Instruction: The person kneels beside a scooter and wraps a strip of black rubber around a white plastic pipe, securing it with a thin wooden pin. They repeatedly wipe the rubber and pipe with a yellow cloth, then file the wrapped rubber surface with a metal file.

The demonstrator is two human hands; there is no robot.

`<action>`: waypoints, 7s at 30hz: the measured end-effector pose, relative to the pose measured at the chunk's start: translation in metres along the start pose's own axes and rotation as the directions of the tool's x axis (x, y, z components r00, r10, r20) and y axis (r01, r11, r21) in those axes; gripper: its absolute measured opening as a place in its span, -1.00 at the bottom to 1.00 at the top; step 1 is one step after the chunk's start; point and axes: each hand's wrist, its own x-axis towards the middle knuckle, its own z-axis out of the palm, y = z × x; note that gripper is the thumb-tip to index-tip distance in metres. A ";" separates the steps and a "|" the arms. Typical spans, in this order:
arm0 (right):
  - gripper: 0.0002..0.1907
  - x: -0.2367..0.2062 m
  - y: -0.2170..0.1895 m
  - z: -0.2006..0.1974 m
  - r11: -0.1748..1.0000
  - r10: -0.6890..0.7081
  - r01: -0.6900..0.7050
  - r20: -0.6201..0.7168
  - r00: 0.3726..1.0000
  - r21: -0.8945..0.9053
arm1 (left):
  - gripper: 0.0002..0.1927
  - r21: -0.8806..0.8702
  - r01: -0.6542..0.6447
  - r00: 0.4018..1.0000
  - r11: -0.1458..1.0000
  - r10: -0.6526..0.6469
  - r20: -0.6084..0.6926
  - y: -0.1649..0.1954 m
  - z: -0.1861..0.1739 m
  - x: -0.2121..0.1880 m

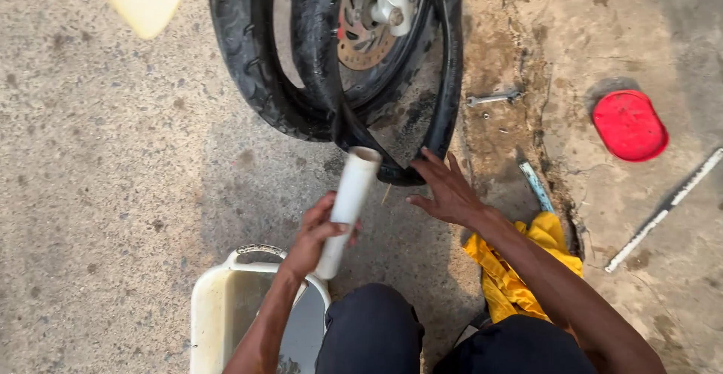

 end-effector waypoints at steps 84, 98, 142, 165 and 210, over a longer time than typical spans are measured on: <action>-0.78 -0.047 -0.011 -0.157 0.867 0.145 -0.040 -0.175 0.974 0.497 | -0.37 -0.213 0.175 0.982 0.961 -0.186 -0.030 0.087 0.173 0.083; -0.74 -0.056 0.000 -0.152 0.845 0.149 -0.075 -0.100 0.984 0.530 | -0.39 -0.276 0.219 0.973 0.936 -0.231 -0.013 0.080 0.174 0.076; -0.67 -0.013 -0.007 -0.180 0.936 0.247 -0.125 -0.358 0.900 0.330 | -0.29 0.513 0.100 0.982 0.853 -0.001 -0.191 0.056 0.164 0.064; -0.82 0.238 -0.141 -0.236 0.628 0.553 -0.269 -0.175 0.815 0.730 | -0.24 0.722 0.013 0.968 0.691 0.172 -0.182 0.091 0.121 0.012; -0.54 -0.073 -0.077 -0.084 0.975 0.219 -0.195 -0.602 0.768 0.106 | -0.51 -0.363 0.204 0.950 0.909 -0.274 -0.153 0.051 0.170 0.088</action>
